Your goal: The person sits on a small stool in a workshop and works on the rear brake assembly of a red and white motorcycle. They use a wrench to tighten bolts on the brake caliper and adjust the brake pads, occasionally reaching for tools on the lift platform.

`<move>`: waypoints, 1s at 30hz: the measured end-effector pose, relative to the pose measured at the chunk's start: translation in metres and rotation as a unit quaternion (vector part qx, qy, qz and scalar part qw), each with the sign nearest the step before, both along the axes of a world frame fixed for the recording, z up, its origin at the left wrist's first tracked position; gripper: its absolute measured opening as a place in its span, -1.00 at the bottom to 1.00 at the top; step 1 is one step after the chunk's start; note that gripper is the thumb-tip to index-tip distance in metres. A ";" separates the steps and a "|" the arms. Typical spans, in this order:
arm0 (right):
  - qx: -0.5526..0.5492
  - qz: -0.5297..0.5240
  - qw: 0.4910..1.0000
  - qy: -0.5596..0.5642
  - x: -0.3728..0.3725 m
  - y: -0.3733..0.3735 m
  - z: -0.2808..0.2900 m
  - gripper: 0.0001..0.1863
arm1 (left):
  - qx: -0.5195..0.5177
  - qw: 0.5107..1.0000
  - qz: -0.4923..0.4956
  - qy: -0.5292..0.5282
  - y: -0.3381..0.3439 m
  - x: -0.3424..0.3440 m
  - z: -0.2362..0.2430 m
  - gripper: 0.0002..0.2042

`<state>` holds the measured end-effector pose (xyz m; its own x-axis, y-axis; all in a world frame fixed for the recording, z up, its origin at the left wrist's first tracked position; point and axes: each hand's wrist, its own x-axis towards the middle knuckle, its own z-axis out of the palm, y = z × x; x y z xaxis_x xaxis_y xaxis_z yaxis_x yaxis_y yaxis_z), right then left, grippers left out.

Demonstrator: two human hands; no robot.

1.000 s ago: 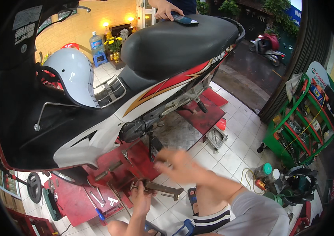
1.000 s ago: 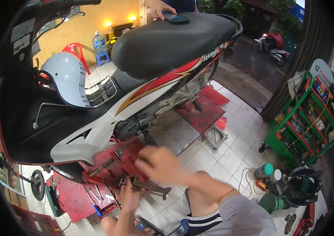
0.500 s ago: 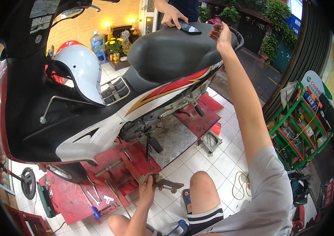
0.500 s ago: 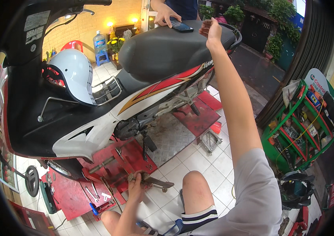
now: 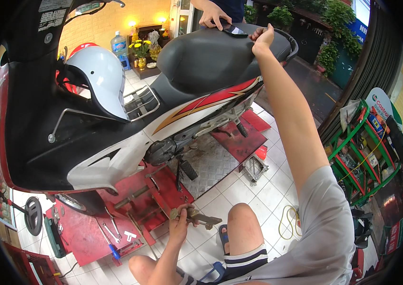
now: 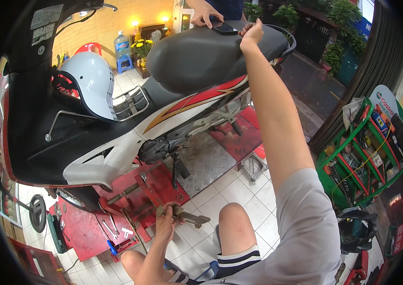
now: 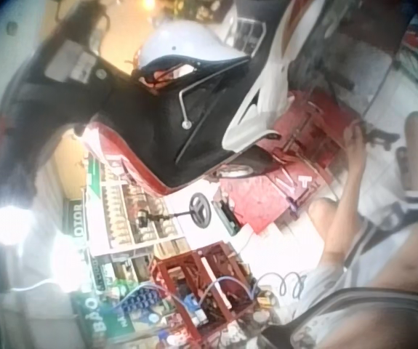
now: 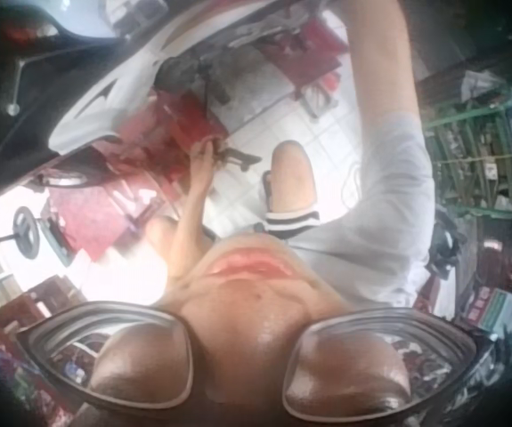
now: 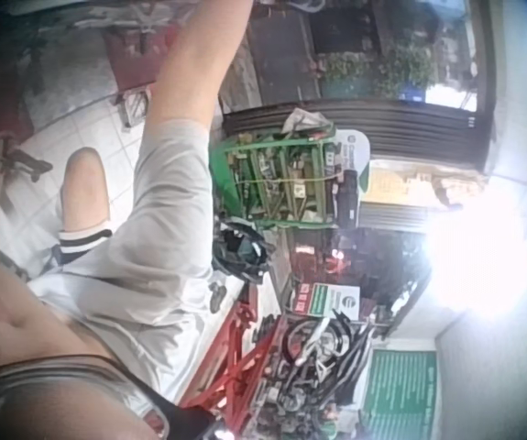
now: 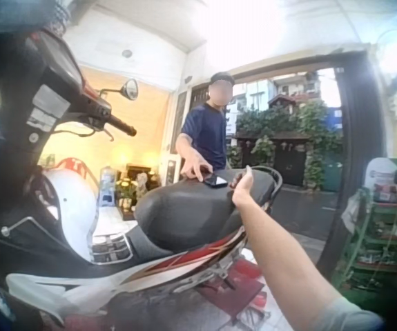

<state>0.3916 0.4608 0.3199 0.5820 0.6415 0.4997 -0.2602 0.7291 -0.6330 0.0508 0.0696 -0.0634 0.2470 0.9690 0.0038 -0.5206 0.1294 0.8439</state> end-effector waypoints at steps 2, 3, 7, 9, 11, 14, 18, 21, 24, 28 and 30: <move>0.021 -0.016 1.000 -0.014 -0.003 0.002 -0.007 -0.46 | -0.001 1.000 0.001 0.007 -0.001 -0.003 -0.002 -0.70; 0.033 -0.023 0.999 -0.020 -0.007 0.002 -0.008 -0.45 | 0.000 1.000 0.002 0.007 0.000 -0.005 -0.003 -0.69; 0.034 -0.031 0.999 -0.028 -0.012 -0.003 -0.009 -0.43 | -0.008 1.000 0.008 0.013 -0.003 -0.008 0.000 -0.72; 0.033 -0.031 0.998 -0.043 -0.012 -0.006 -0.010 -0.42 | 0.001 1.000 0.007 0.010 -0.004 -0.009 0.001 -0.70; 0.040 -0.030 0.997 -0.050 -0.013 -0.008 -0.010 -0.42 | 0.011 1.000 0.006 0.001 -0.004 -0.009 -0.001 -0.70; 0.043 -0.027 0.997 -0.057 -0.012 -0.009 -0.008 -0.43 | 0.011 1.000 0.004 -0.013 -0.003 -0.011 -0.001 -0.70; 0.026 -0.040 0.997 -0.067 -0.015 -0.010 -0.009 -0.41 | -0.008 1.000 0.011 -0.007 -0.005 -0.012 0.004 -0.70; 0.032 -0.042 0.996 -0.070 -0.016 -0.010 -0.011 -0.41 | -0.012 1.000 0.017 -0.001 -0.007 -0.013 0.005 -0.71; 0.051 -0.030 0.996 -0.072 -0.013 -0.010 -0.012 -0.43 | -0.016 1.000 0.018 0.003 -0.010 -0.011 0.008 -0.71; 0.056 -0.029 0.995 -0.075 -0.013 -0.009 -0.014 -0.43 | -0.008 1.000 0.015 0.012 -0.010 -0.011 0.005 -0.72; 0.056 -0.030 0.995 -0.077 -0.015 -0.009 -0.013 -0.43 | -0.006 1.000 0.019 0.015 -0.008 -0.010 0.002 -0.72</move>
<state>0.3770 0.4517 0.3067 0.5280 0.5431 0.6529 -0.1204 0.8089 -0.5754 0.0407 0.0616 -0.0614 0.2089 0.9778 -0.0137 -0.5004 0.1189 0.8576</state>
